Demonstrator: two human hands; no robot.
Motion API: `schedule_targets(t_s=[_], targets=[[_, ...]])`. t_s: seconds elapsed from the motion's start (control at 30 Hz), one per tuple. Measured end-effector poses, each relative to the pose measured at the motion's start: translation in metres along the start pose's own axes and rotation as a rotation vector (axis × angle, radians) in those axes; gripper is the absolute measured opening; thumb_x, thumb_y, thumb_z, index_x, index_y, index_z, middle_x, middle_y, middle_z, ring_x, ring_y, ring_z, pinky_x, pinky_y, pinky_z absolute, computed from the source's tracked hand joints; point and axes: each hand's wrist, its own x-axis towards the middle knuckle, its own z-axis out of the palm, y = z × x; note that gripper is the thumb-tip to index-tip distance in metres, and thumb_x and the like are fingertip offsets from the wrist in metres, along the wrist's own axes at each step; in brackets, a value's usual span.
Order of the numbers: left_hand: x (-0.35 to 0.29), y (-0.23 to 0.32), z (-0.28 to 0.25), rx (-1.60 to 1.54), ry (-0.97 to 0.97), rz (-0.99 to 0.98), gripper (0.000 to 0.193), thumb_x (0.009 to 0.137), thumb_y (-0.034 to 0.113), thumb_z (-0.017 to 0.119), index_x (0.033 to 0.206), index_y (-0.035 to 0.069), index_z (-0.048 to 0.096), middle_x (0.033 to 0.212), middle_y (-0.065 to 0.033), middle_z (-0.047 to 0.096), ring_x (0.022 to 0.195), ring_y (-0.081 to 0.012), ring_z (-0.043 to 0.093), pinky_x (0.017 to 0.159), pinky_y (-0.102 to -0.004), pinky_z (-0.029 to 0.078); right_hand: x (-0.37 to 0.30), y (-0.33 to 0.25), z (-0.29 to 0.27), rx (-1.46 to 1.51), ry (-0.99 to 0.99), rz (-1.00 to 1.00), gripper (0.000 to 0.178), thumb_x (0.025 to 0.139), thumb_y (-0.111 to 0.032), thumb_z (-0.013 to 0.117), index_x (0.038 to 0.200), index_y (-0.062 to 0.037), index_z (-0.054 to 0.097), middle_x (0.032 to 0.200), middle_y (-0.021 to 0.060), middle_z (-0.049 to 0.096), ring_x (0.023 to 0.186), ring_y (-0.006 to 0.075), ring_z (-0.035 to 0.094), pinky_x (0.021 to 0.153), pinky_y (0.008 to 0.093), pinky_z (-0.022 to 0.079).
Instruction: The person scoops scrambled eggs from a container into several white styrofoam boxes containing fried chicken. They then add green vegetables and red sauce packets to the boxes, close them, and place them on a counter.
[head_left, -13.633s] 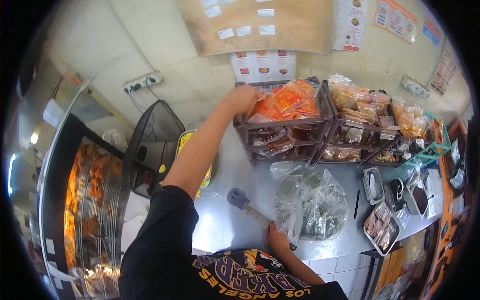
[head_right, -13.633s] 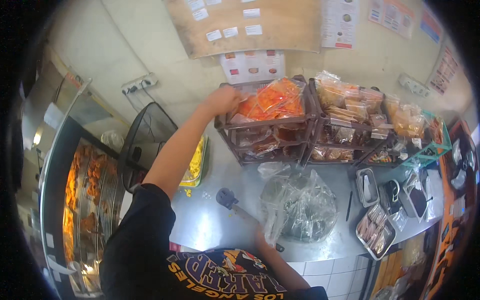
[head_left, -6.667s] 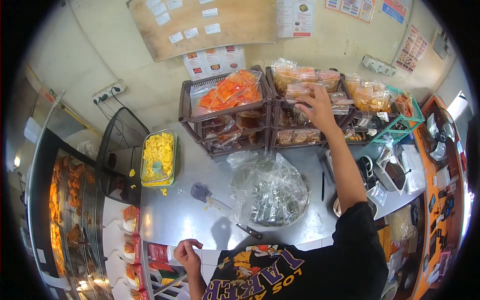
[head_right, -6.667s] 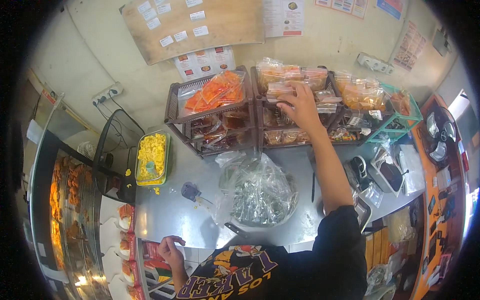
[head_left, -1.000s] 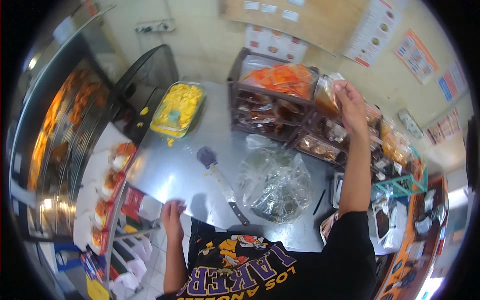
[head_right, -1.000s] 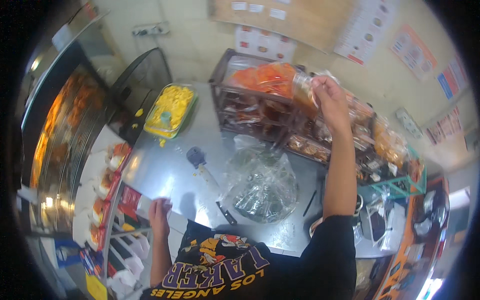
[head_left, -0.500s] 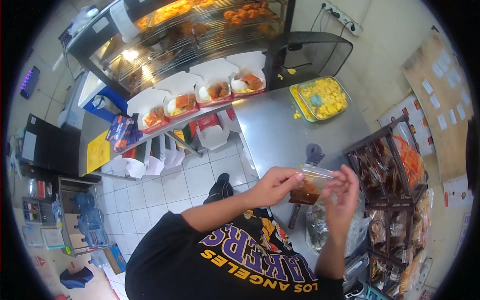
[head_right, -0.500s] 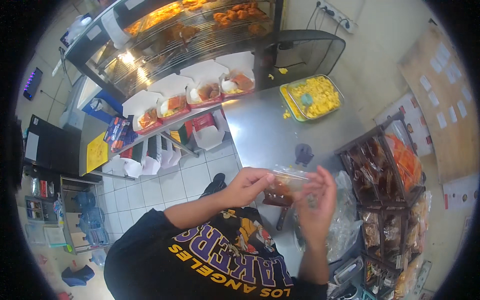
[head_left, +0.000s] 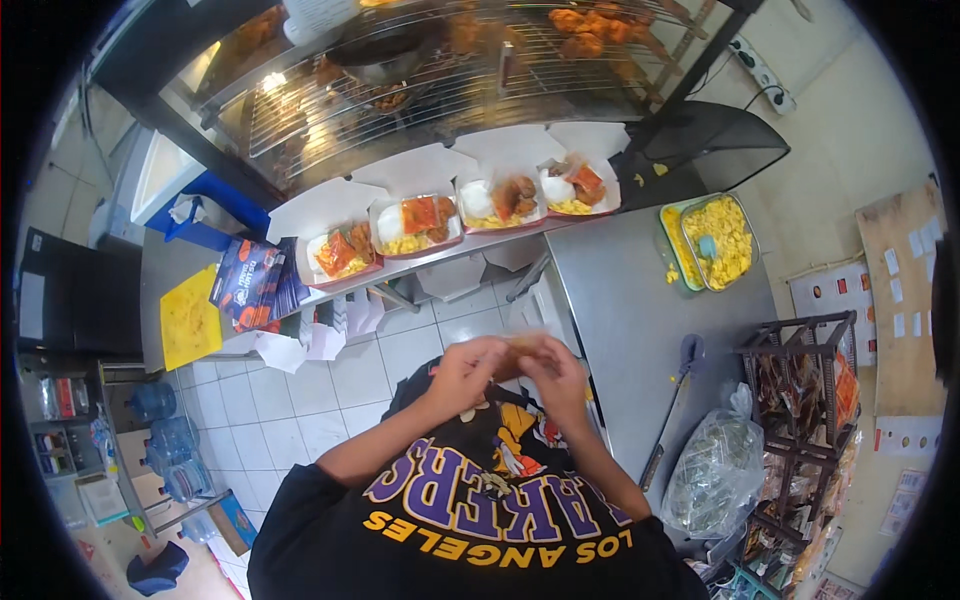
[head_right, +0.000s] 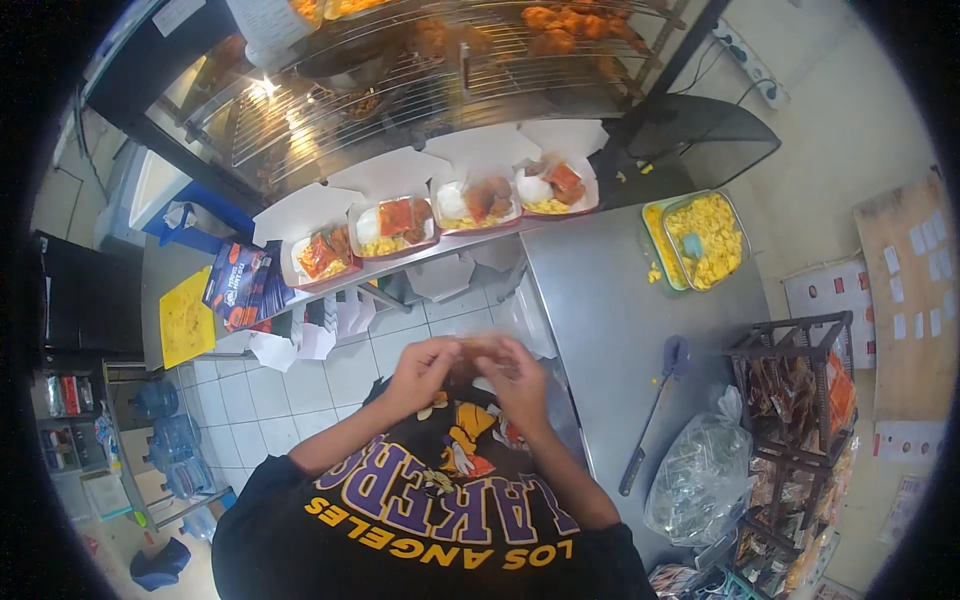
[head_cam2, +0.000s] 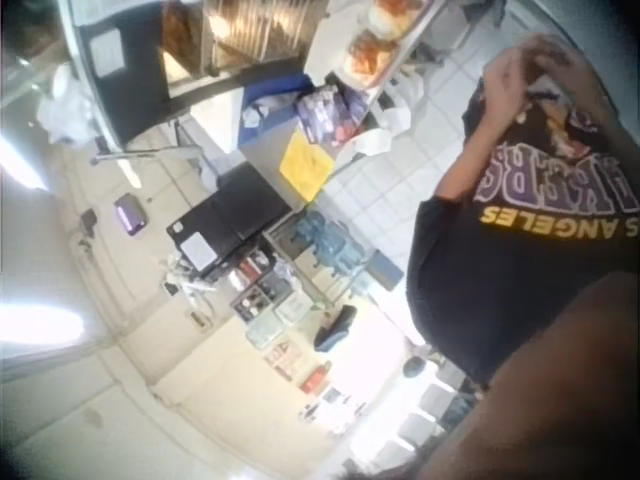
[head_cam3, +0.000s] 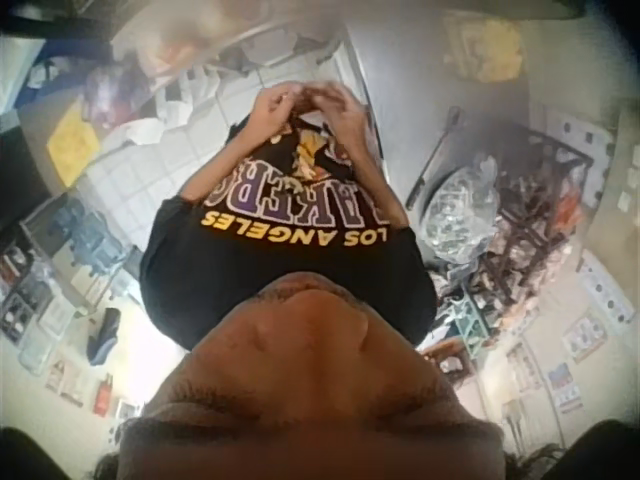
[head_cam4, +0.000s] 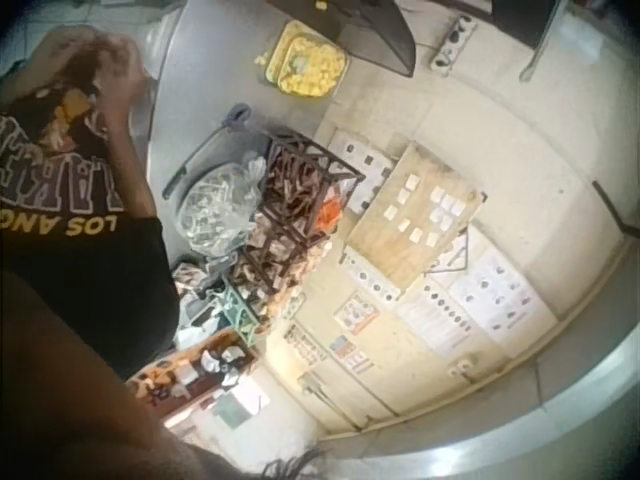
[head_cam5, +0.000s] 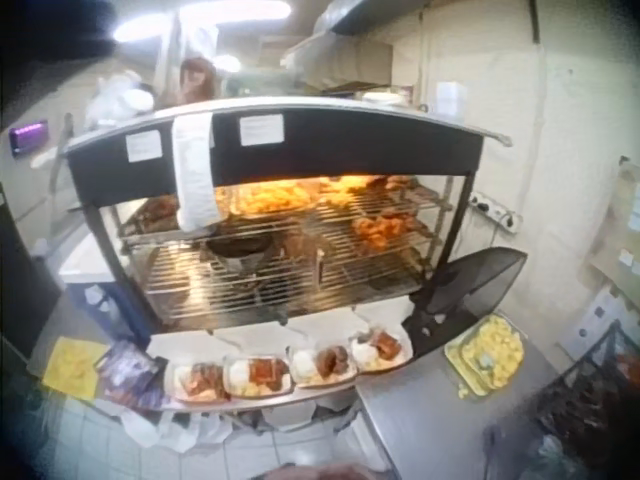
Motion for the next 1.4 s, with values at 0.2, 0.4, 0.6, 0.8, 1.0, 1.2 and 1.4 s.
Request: schedule_targets(t_s=[0.2, 0.4, 0.6, 0.8, 1.0, 1.2, 1.4], targets=[[0.006, 0.0, -0.076, -0.288, 0.236, -0.015, 0.032, 0.097, 0.022, 0.047, 0.109, -0.004, 0.061, 0.092, -0.0057, 0.065, 0.081, -0.0126, 0.061, 0.072, -0.0239, 0.049, 0.054, 0.004, 0.098, 0.241, -0.089, 0.093, 0.025, 0.082, -0.007, 0.066, 0.104, 0.0004, 0.057, 0.093, 0.0066, 0.063, 0.081, 0.01, 0.06, 0.068, 0.0225, 0.049], [-0.004, -0.015, -0.141, -0.224, 0.573, -0.028, 0.036, 0.098, 0.026, 0.043, 0.109, -0.004, 0.06, 0.099, -0.0086, 0.065, 0.091, -0.0149, 0.061, 0.08, -0.0279, 0.049, 0.089, 0.005, 0.122, 0.045, -0.316, 0.12, 0.016, 0.085, -0.003, 0.06, 0.101, 0.0008, 0.058, 0.087, 0.0051, 0.064, 0.076, 0.0088, 0.06, 0.064, 0.021, 0.046], [0.03, -0.009, -0.216, 0.108, 0.868, 0.147, 0.04, 0.096, 0.027, 0.046, 0.114, -0.007, 0.056, 0.113, -0.0164, 0.061, 0.105, -0.0225, 0.058, 0.093, -0.0331, 0.043, 0.179, 0.005, 0.147, 0.09, -0.345, 0.141, 0.03, 0.087, -0.009, 0.06, 0.114, 0.0014, 0.051, 0.093, 0.0075, 0.061, 0.081, 0.0116, 0.058, 0.068, 0.0234, 0.046], [0.046, -0.032, -0.251, 0.577, 0.516, 0.045, 0.042, 0.088, 0.025, 0.059, 0.117, -0.005, 0.055, 0.125, -0.0216, 0.053, 0.113, -0.0281, 0.054, 0.095, -0.0331, 0.04, 0.185, 0.001, 0.135, -0.106, -0.198, 0.092, 0.048, 0.084, -0.014, 0.064, 0.125, -0.0021, 0.044, 0.107, 0.0105, 0.057, 0.09, 0.0144, 0.056, 0.074, 0.0262, 0.047], [0.038, -0.044, -0.235, 0.107, 0.496, 0.003, 0.035, 0.089, 0.015, 0.058, 0.119, -0.003, 0.053, 0.117, -0.0143, 0.058, 0.108, -0.0199, 0.056, 0.09, -0.0302, 0.044, 0.171, 0.014, 0.087, -0.165, -0.194, 0.08, 0.03, 0.085, -0.016, 0.064, 0.109, 0.0006, 0.056, 0.096, 0.005, 0.061, 0.082, 0.0099, 0.056, 0.072, 0.025, 0.046], [0.102, 0.122, -0.23, 0.27, 0.64, 0.656, 0.035, 0.086, 0.006, 0.059, 0.12, 0.0, 0.053, 0.119, -0.0115, 0.056, 0.108, -0.0195, 0.055, 0.092, -0.0306, 0.043, 0.211, -0.185, 0.117, -0.389, -0.103, -0.796, 0.022, 0.082, -0.008, 0.06, 0.103, -0.0004, 0.059, 0.095, 0.0081, 0.062, 0.088, 0.0152, 0.058, 0.077, 0.0282, 0.045], [0.145, 0.24, -0.179, 0.159, 0.781, 0.938, 0.066, 0.074, 0.011, 0.073, 0.129, 0.002, 0.038, 0.121, -0.0108, 0.052, 0.11, -0.0174, 0.049, 0.09, -0.0314, 0.04, 0.263, -0.375, 0.171, -0.631, 0.024, -1.68, 0.021, 0.08, -0.014, 0.06, 0.099, -0.0036, 0.06, 0.099, 0.0113, 0.061, 0.091, 0.0301, 0.055, 0.079, 0.0376, 0.044]])
